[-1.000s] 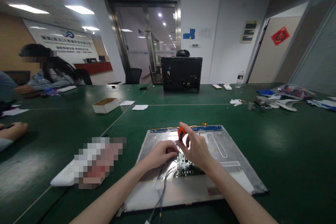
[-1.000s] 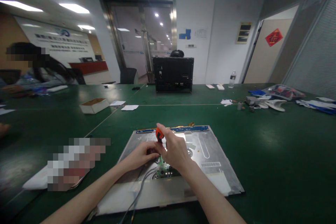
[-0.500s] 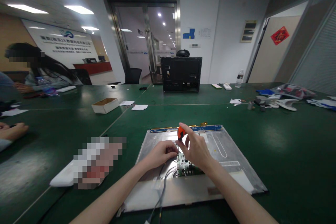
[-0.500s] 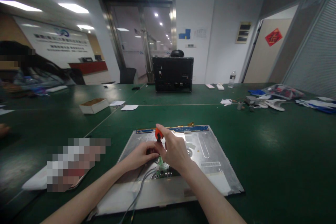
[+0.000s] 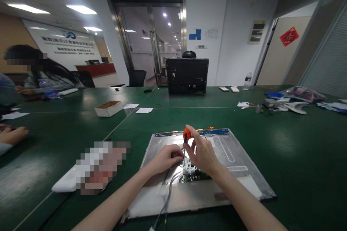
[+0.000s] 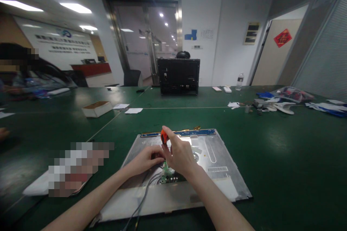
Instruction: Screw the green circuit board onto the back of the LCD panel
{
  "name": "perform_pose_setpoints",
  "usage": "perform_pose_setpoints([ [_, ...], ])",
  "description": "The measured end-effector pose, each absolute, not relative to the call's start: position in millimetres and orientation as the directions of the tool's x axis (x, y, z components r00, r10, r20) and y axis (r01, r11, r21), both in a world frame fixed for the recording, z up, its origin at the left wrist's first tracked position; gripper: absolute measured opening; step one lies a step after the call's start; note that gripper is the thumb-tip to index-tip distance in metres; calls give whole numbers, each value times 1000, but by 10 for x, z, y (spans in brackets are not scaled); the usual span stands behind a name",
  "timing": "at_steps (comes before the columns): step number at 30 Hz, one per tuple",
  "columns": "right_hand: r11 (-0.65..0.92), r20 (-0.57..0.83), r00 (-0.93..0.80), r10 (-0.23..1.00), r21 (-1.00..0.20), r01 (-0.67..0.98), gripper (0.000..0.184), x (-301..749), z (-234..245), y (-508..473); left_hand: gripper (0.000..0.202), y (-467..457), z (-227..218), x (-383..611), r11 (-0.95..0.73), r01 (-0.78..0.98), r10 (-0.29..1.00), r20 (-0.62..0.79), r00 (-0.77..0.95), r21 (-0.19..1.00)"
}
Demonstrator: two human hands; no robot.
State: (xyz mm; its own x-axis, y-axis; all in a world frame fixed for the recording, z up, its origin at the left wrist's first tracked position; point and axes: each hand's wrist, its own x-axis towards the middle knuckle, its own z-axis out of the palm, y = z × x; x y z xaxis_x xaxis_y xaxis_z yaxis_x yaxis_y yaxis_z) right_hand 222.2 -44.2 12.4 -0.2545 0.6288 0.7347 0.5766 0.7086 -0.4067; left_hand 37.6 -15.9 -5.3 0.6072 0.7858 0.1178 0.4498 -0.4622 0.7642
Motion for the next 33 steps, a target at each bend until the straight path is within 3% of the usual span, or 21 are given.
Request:
perform_pose_setpoints([
  [7,715,765,-252,593,-354,603,53,2225,100,-424,7,-142,-83,362,-472,453,788,133,601,757],
  [20,717,731,-289,619,-374,589,62,2225,130,-461,9,-138,-93,368,-478,443,781,136,610,758],
  [27,730,771,-303,560,-286,621,55,2251,133,-446,6,-146,-68,380,-462,417,787,144,600,783],
  [33,688,685,-362,633,-281,669,41,2279,505,-420,7,-162,-46,386,-443,451,802,117,586,775],
])
